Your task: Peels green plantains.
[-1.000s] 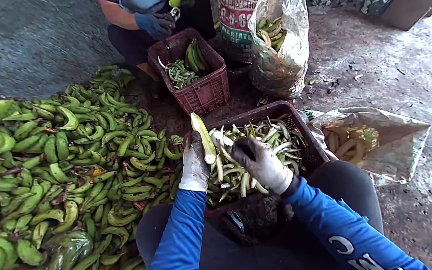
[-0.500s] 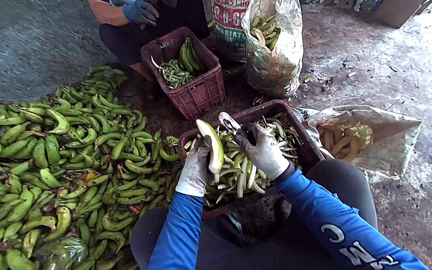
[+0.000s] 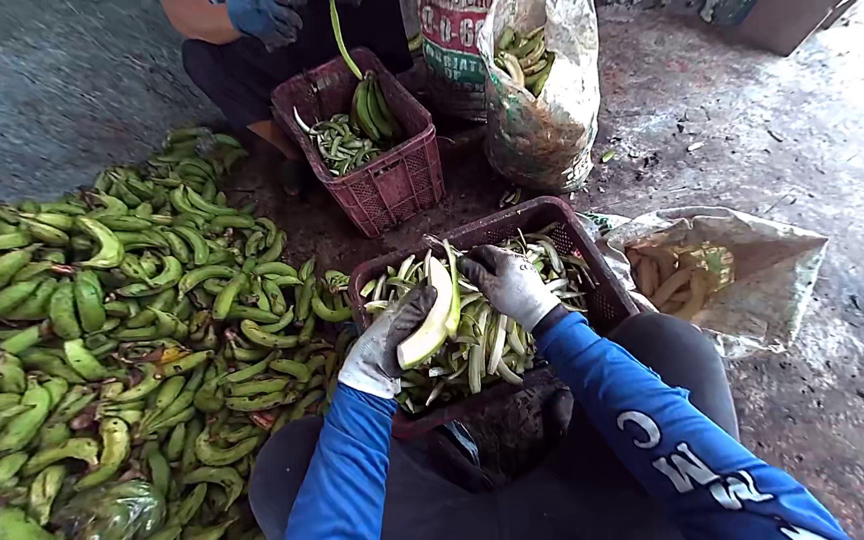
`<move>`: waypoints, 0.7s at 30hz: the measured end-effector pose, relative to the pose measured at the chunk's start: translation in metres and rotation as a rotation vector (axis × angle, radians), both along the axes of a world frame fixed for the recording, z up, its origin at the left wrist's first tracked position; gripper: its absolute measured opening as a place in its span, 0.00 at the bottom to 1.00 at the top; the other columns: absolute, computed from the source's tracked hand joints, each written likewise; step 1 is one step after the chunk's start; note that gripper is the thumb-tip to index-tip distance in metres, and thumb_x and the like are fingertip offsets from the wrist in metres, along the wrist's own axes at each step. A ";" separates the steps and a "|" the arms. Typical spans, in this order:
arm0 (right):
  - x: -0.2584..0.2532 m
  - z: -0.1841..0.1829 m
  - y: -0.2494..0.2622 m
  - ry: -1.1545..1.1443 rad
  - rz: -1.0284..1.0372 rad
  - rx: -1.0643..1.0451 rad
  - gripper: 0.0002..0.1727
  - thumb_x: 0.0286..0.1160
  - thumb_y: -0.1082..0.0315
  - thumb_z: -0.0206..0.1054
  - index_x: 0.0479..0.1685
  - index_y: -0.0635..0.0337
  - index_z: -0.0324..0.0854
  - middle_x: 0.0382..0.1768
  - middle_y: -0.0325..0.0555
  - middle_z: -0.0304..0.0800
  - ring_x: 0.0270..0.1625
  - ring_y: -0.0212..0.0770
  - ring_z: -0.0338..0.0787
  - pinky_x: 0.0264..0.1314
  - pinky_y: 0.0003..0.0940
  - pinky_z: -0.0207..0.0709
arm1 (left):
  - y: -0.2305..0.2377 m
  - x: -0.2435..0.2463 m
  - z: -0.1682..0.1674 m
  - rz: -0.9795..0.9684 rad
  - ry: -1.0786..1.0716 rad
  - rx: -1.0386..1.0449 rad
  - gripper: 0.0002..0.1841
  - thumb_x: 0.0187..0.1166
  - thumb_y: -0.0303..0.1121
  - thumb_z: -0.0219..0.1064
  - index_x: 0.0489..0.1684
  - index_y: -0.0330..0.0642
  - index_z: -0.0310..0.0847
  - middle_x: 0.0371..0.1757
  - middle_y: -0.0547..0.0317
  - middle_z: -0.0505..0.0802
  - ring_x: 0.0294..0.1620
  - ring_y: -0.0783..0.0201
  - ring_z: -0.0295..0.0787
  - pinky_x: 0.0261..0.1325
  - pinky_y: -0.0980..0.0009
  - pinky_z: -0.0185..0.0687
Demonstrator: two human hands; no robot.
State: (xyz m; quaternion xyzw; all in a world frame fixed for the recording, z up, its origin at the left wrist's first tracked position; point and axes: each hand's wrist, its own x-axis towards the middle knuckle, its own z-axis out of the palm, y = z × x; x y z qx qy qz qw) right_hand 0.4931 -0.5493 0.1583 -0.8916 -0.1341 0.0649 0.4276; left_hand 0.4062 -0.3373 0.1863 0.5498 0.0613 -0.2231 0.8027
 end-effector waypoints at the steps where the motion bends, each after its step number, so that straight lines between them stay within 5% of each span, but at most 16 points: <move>1: 0.000 0.000 -0.002 0.019 -0.029 0.013 0.26 0.84 0.36 0.59 0.62 0.43 0.87 0.51 0.43 0.94 0.53 0.47 0.93 0.59 0.64 0.83 | -0.005 0.002 -0.002 0.031 0.007 -0.001 0.22 0.90 0.49 0.56 0.73 0.47 0.76 0.44 0.44 0.92 0.34 0.57 0.91 0.34 0.66 0.91; 6: -0.023 0.007 -0.004 -0.090 -0.067 0.076 0.28 0.78 0.36 0.66 0.66 0.45 0.85 0.53 0.44 0.91 0.50 0.46 0.91 0.52 0.60 0.85 | -0.007 0.016 -0.021 0.510 -0.032 0.016 0.21 0.86 0.47 0.63 0.72 0.49 0.77 0.53 0.50 0.92 0.49 0.57 0.91 0.51 0.57 0.89; 9: -0.039 0.003 0.007 -0.151 0.010 0.072 0.28 0.74 0.39 0.71 0.65 0.47 0.85 0.53 0.45 0.91 0.54 0.45 0.91 0.57 0.57 0.86 | -0.001 0.026 -0.021 0.794 0.030 -0.209 0.16 0.90 0.47 0.55 0.61 0.46 0.76 0.48 0.56 0.90 0.49 0.62 0.89 0.53 0.60 0.87; 12: -0.054 -0.007 0.017 -0.180 0.116 0.010 0.28 0.72 0.38 0.71 0.63 0.46 0.87 0.54 0.45 0.92 0.59 0.46 0.90 0.63 0.54 0.84 | 0.005 0.025 -0.019 0.927 0.077 -0.217 0.18 0.91 0.51 0.52 0.55 0.47 0.75 0.40 0.58 0.86 0.39 0.64 0.85 0.44 0.62 0.85; 15: -0.055 -0.012 0.021 -0.257 0.176 -0.014 0.27 0.74 0.37 0.70 0.62 0.44 0.88 0.52 0.45 0.91 0.59 0.47 0.89 0.63 0.53 0.84 | 0.007 0.019 -0.017 0.827 0.037 -0.171 0.21 0.91 0.51 0.51 0.65 0.45 0.75 0.53 0.52 0.89 0.53 0.57 0.88 0.56 0.54 0.86; 19: -0.035 -0.007 0.016 -0.276 0.196 0.015 0.25 0.80 0.41 0.66 0.65 0.46 0.88 0.52 0.44 0.93 0.56 0.46 0.91 0.61 0.54 0.85 | 0.013 0.000 0.003 0.357 -0.022 0.045 0.19 0.90 0.48 0.54 0.56 0.44 0.83 0.40 0.52 0.91 0.34 0.61 0.88 0.35 0.64 0.88; 21: -0.014 -0.002 0.008 -0.095 0.191 -0.044 0.25 0.86 0.39 0.58 0.63 0.44 0.89 0.49 0.42 0.95 0.52 0.44 0.93 0.58 0.59 0.86 | 0.020 0.000 0.001 0.115 -0.002 -0.024 0.19 0.90 0.46 0.54 0.58 0.42 0.84 0.41 0.49 0.91 0.33 0.61 0.89 0.34 0.65 0.88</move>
